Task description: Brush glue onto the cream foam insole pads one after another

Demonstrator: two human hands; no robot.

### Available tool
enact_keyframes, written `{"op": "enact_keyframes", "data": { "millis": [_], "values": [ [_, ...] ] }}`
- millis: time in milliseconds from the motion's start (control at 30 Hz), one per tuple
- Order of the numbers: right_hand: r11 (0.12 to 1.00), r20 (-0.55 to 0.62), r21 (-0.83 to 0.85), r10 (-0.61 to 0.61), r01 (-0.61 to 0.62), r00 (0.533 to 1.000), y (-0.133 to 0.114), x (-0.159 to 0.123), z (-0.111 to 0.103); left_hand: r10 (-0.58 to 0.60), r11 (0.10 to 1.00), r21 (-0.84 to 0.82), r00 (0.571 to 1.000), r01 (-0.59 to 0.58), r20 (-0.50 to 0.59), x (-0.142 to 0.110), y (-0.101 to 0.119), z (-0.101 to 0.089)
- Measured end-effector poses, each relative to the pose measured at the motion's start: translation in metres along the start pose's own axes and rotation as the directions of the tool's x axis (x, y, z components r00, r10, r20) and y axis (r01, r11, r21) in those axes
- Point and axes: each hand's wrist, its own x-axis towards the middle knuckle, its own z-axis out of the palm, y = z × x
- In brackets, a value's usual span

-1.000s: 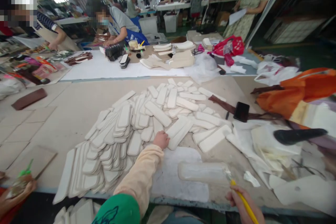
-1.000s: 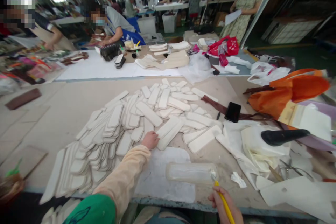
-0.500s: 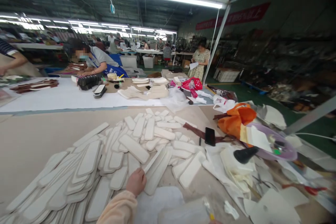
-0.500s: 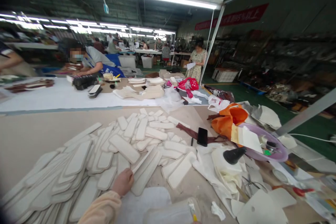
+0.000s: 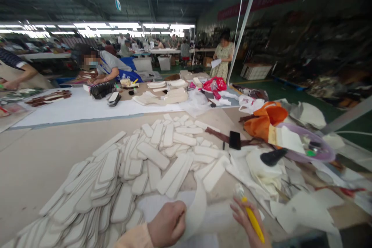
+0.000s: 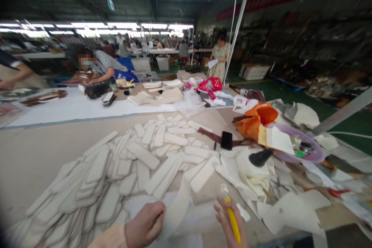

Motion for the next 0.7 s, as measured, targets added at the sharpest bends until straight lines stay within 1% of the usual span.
{"op": "enact_keyframes", "data": {
  "millis": [67, 100, 167, 233, 300, 333, 367, 400, 433, 467, 500, 533, 567, 600, 633, 667, 700],
  "values": [
    [0.995, 0.069, 0.034, 0.092, -0.094, 0.993, -0.003, -0.003, -0.003, 0.058, 0.992, -0.119, 0.993, -0.045, 0.103, -0.002, 0.026, 0.015],
    [0.991, 0.098, 0.034, 0.128, -0.132, 0.987, -0.003, -0.005, -0.005, 0.085, 0.981, -0.187, 0.986, -0.056, 0.147, -0.002, 0.036, 0.023],
    [0.981, 0.104, 0.030, 0.187, -0.191, 0.977, 0.000, -0.008, -0.013, 0.113, 0.947, -0.319, 0.971, -0.041, 0.212, -0.003, 0.047, 0.038],
    [0.975, 0.109, 0.005, 0.219, -0.221, 0.970, 0.005, -0.014, -0.024, 0.079, 0.902, -0.431, 0.963, 0.040, 0.256, -0.006, 0.052, 0.051],
    [0.976, 0.100, -0.031, 0.217, -0.214, 0.971, 0.011, -0.020, -0.038, -0.040, 0.821, -0.535, 0.956, 0.198, 0.291, -0.013, 0.054, 0.062],
    [0.979, 0.085, -0.051, 0.200, -0.196, 0.976, 0.014, -0.024, -0.046, -0.120, 0.746, -0.597, 0.941, 0.296, 0.316, -0.017, 0.055, 0.066],
    [0.982, 0.064, -0.073, 0.176, -0.171, 0.982, 0.016, -0.027, -0.054, -0.196, 0.637, -0.664, 0.915, 0.392, 0.352, -0.022, 0.056, 0.071],
    [0.984, 0.048, -0.100, 0.153, -0.147, 0.987, 0.019, -0.029, -0.061, -0.254, 0.500, -0.725, 0.881, 0.473, 0.400, -0.028, 0.057, 0.076],
    [0.984, 0.040, -0.132, 0.129, -0.122, 0.991, 0.021, -0.031, -0.068, -0.289, 0.350, -0.769, 0.843, 0.535, 0.454, -0.033, 0.058, 0.081],
    [0.981, 0.040, -0.166, 0.108, -0.100, 0.993, 0.023, -0.033, -0.074, -0.305, 0.210, -0.792, 0.808, 0.573, 0.503, -0.038, 0.057, 0.086],
    [0.977, 0.049, -0.197, 0.091, -0.080, 0.995, 0.026, -0.033, -0.078, -0.318, 0.095, -0.800, 0.780, 0.592, 0.539, -0.042, 0.056, 0.091],
    [0.974, 0.059, -0.218, 0.073, -0.059, 0.996, 0.028, -0.032, -0.082, -0.349, 0.014, -0.803, 0.755, 0.596, 0.555, -0.045, 0.053, 0.097],
    [0.973, 0.065, -0.229, 0.053, -0.037, 0.996, 0.031, -0.031, -0.083, -0.402, -0.033, -0.803, 0.727, 0.595, 0.556, -0.047, 0.048, 0.103],
    [0.971, 0.063, -0.239, 0.030, -0.014, 0.998, 0.034, -0.028, -0.083, -0.484, -0.049, -0.807, 0.693, 0.588, 0.534, -0.047, 0.042, 0.109],
    [0.966, 0.059, -0.259, 0.009, 0.006, 0.998, 0.037, -0.025, -0.082, -0.578, -0.036, -0.810, 0.649, 0.585, 0.495, -0.045, 0.034, 0.115],
    [0.956, 0.057, -0.294, -0.009, 0.025, 0.998, 0.041, -0.020, -0.079, -0.674, 0.001, -0.807, 0.596, 0.591, 0.436, -0.041, 0.024, 0.121],
    [0.941, 0.062, -0.336, -0.024, 0.044, 0.998, 0.045, -0.015, -0.076, -0.759, 0.056, -0.790, 0.540, 0.610, 0.363, -0.037, 0.014, 0.126]
  ]
}}
